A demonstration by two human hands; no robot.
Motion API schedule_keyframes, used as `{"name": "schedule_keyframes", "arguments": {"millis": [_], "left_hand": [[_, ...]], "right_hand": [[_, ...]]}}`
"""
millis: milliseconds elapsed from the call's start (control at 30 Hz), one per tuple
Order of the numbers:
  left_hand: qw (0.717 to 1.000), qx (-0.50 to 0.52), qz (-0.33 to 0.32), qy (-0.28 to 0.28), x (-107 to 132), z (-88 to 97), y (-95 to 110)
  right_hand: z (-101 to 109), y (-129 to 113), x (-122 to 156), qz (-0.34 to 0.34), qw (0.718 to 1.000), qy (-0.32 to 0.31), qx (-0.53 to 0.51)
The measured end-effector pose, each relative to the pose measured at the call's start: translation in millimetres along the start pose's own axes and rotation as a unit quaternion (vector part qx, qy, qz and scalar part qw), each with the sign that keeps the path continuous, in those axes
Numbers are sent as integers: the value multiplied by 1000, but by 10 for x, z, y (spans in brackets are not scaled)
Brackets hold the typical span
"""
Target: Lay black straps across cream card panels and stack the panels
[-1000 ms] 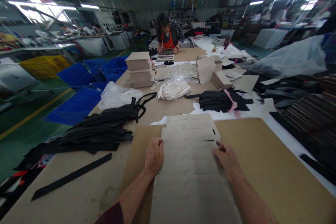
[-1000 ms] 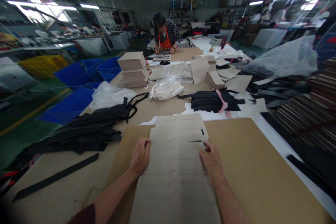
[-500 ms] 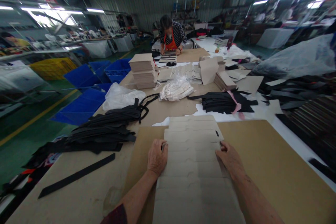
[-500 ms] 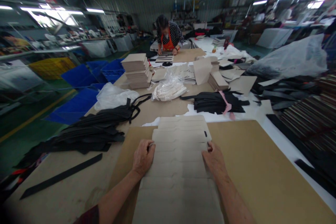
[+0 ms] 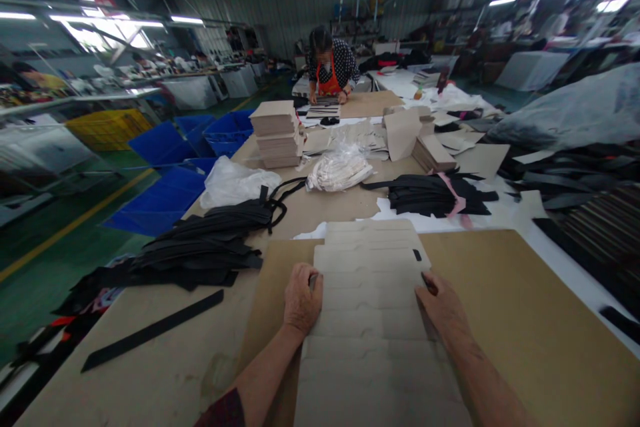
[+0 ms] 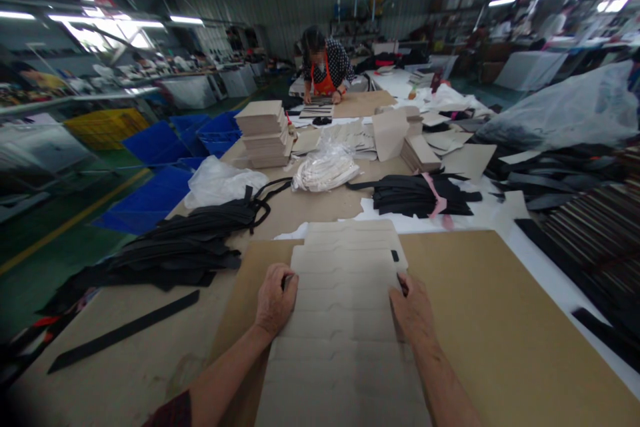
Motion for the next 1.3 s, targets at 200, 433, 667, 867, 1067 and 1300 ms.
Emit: {"name": "schedule_keyframes", "arguments": {"millis": [200, 433, 667, 867, 1067, 1300], "left_hand": [[1000, 10, 1, 16, -3, 15, 18], [1000, 21, -6, 20, 0, 13, 13], [999, 22, -4, 35, 0, 21, 19], [999, 14, 0, 38, 10, 17, -1], [999, 10, 5, 46, 5, 7, -15], [999, -6, 4, 40, -5, 1, -11]], "right_hand": [[-41, 53, 57, 43, 998, 11, 53], [-29, 13, 71, 27, 999, 13, 27], [31, 10, 31, -20, 999, 27, -37], [4, 60, 55, -13, 999, 29, -22], [-15, 62, 80, 13, 1000, 22, 8], [-29, 38, 161, 75, 995, 30, 61]]}}
Point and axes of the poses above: each hand's wrist, its own x-axis away from the middle knuckle, its own z-axis out of the back of the hand, y = z × x, the point moved 2 cm from there along -x, towards the middle knuckle, and after that the axes turned 5 degrees about z, right-handed, at the moved point
